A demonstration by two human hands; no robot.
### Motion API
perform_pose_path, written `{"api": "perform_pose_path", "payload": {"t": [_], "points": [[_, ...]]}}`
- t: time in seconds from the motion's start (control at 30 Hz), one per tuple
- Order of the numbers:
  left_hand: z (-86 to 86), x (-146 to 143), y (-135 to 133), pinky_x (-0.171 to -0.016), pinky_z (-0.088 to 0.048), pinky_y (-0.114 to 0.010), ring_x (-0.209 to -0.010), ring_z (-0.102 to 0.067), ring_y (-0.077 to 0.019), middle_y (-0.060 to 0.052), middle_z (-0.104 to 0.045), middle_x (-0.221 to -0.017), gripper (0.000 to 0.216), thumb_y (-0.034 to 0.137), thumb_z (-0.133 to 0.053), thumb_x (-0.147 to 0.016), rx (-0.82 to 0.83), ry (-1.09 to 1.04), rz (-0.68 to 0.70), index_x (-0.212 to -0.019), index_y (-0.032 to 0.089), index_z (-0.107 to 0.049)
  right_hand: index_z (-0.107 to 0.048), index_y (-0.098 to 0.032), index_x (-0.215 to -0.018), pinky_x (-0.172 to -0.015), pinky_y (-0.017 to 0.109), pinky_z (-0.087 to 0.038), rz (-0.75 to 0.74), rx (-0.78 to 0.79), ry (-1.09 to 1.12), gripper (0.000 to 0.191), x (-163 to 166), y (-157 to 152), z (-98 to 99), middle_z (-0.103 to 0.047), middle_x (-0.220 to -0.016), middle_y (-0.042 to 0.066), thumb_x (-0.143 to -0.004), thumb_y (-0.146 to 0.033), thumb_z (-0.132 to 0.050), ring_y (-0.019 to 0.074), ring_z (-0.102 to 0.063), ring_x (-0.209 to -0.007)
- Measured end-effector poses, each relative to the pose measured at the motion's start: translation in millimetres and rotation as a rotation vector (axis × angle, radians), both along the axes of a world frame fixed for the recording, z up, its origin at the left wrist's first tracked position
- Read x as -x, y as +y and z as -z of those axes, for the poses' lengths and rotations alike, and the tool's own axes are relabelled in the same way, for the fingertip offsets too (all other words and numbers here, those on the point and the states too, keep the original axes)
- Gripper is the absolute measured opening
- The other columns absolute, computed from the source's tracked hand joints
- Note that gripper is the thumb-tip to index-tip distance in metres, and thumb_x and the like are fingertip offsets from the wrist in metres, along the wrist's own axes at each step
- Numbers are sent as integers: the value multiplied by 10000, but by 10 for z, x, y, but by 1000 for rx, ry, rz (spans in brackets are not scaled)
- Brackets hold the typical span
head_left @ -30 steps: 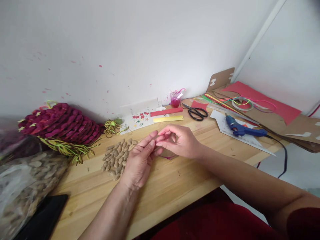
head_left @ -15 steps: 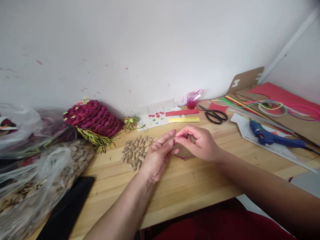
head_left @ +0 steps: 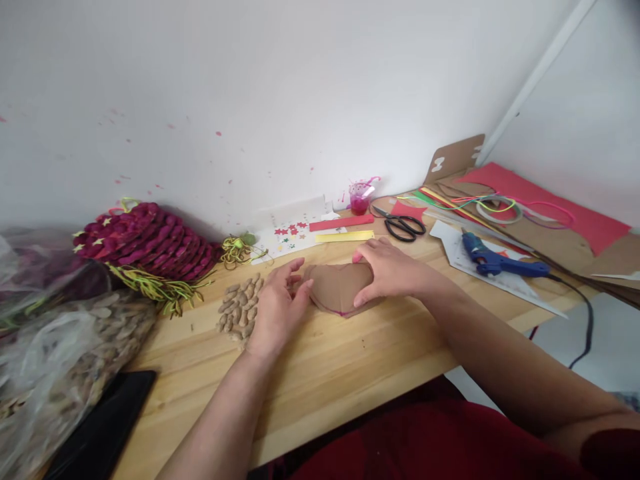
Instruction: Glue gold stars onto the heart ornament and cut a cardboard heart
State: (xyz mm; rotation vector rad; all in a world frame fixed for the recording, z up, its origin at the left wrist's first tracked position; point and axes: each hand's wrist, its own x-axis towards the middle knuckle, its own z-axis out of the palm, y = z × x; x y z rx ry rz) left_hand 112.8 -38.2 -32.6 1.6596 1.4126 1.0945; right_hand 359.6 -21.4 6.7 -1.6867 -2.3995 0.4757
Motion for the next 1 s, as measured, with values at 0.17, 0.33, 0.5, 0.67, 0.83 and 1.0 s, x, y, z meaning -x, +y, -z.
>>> {"api": "perform_pose_path", "payload": {"t": [0.17, 0.33, 0.5, 0.67, 0.83, 1.0], "points": [[-1, -24, -2, -815, -588, -358, -994, -679, -230, -134, -628, -1278, 569, 298, -812, -707, 147, -249, 4, -1238, 190, -639, -527, -192, -968, -817, 389, -468, -2, -17, 114, 704, 16, 2, 47, -584, -1073, 116, -481, -530, -907, 313, -542, -1029], [-40, -48, -7, -786, -568, -272, -864, -671, -148, -106, -659, -1177, 826, 206, -921, -558, 208, -440, -63, -1314, 200, -590, -485, -196, -1070, -734, 334, -451, -23, 16, 318, 751, 6, 16, 117, -592, -999, 62, -509, -431, -924, 235, -579, -885], [-104, -130, -98, -793, -564, -264, -887, -694, -160, -93, -690, -1125, 874, 214, -926, -574, 325, -606, -33, -1367, 214, -558, -540, -198, -1095, -684, 293, -450, -93, 53, 445, 685, 39, 26, 74, -609, -937, 21, -564, -436, -901, 180, -573, -800], [-159, -128, -137, -730, -566, -235, -832, -690, -165, -104, -744, -1015, 550, 297, -915, -616, 493, -618, 124, -1101, 125, -721, -643, -171, -982, -740, 286, -482, 102, -100, 431, 312, -84, 131, 28, -693, -931, 46, -817, -421, -730, 166, -637, -820], [-234, -18, -46, -477, -470, -132, -614, -611, -69, 7, -712, -832, 342, 283, -892, -655, 420, -932, -8, -919, 146, -725, -669, -136, -1098, -871, 389, -472, 438, -227, 41, 255, -441, 381, 7, -710, -1107, 167, -879, -262, -629, 300, -655, -1038], [-278, 20, -4, -365, -404, -149, -566, -576, -57, 49, -679, -835, 293, 210, -873, -670, 308, -1094, 3, -895, 165, -691, -729, -143, -927, -791, 434, -489, 552, -136, -137, 214, -666, 654, -6, -738, -922, 214, -714, -163, -744, 403, -687, -929]]}}
